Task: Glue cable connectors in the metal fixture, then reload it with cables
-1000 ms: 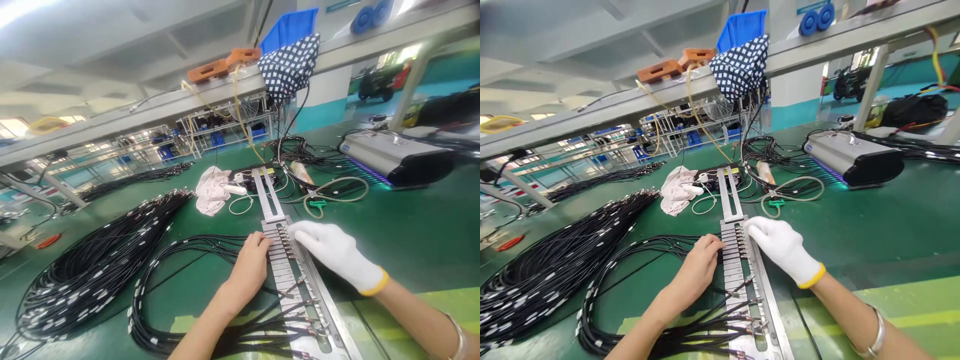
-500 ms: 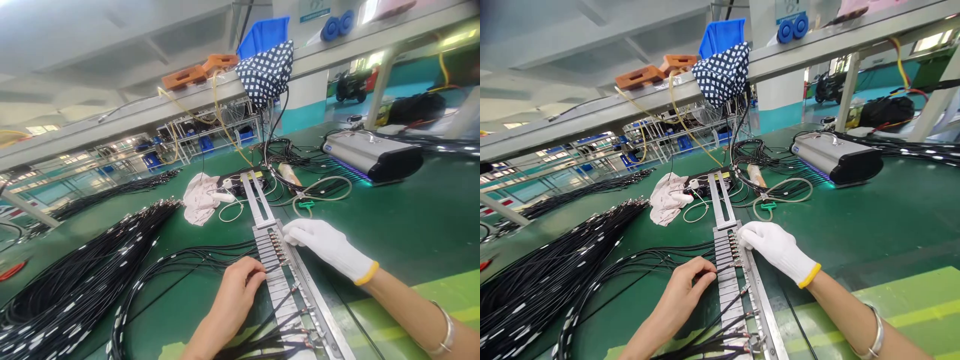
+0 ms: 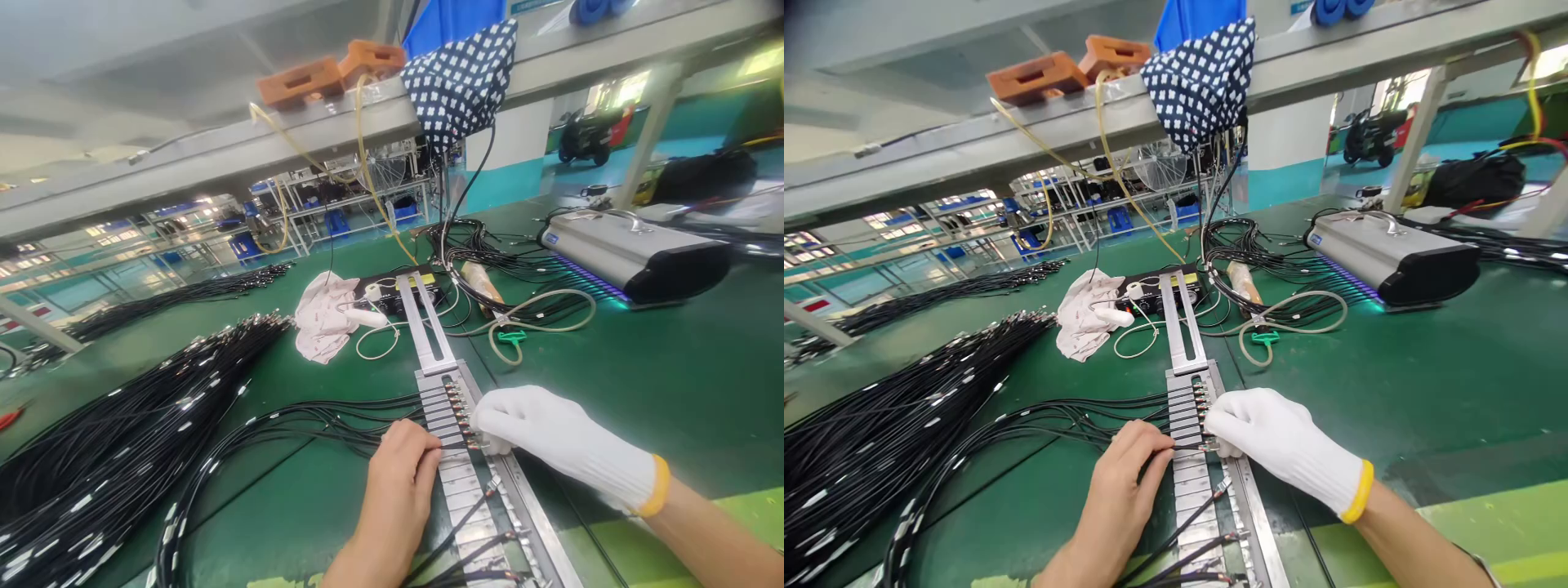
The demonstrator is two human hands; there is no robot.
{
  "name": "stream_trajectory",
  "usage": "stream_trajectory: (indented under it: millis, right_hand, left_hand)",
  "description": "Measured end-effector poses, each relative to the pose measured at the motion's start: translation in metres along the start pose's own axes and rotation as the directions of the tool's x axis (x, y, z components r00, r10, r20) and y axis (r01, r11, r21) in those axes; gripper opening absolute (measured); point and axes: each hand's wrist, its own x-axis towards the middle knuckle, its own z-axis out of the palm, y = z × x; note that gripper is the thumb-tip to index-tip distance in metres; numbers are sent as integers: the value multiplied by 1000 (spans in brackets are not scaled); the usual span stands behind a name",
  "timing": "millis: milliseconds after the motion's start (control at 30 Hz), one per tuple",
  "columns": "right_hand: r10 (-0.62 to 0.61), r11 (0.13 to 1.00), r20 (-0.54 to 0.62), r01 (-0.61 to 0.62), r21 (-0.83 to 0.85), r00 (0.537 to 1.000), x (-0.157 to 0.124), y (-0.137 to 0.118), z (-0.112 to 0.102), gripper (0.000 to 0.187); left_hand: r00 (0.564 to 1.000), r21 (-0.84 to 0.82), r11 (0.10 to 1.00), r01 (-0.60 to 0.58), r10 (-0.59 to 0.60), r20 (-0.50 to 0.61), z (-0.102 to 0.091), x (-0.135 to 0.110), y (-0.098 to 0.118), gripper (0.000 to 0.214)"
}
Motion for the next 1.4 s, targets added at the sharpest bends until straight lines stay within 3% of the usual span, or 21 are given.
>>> stream_trajectory:
  millis: [133, 300, 400, 533, 733, 1233, 1333, 1400]
  right_hand:
    - [38, 999, 30, -39, 19, 999, -5, -4, 0, 47]
    - [39, 997, 97, -45, 60, 995, -5, -3, 0, 41]
    - [7, 984, 153, -34, 174, 988, -4, -4, 1, 36]
    - [-78, 936, 197, 3, 353, 977, -3, -6, 3, 34]
    - [-105, 921, 200, 20, 389, 974, -3, -6, 4, 29]
    - [-132, 943, 134, 83, 321, 982, -3, 1, 8, 25]
    - [-107, 969, 111, 78, 234, 988, -4, 0, 6, 28]
    - [-69, 987, 33, 63, 148, 997, -3, 2, 3, 32]
  left_hand:
    - [969, 212, 962, -170, 202, -140, 3, -2, 5, 16]
    - [953, 255, 947, -198, 247, -175, 1, 0, 12, 18]
    - [959, 183, 969, -167, 203, -199, 0, 0, 13, 17]
    - [986, 3, 999, -45, 44, -161, -2, 0, 11, 13]
    - [994, -175, 982, 74, -87, -67, -7, 1, 10, 12]
    - [994, -153, 984, 91, -99, -40, -6, 1, 9, 12]
    - [995, -140, 987, 82, -89, -43, -7, 1, 10, 13]
    - [997, -101, 993, 54, -58, -42, -7, -1, 8, 13]
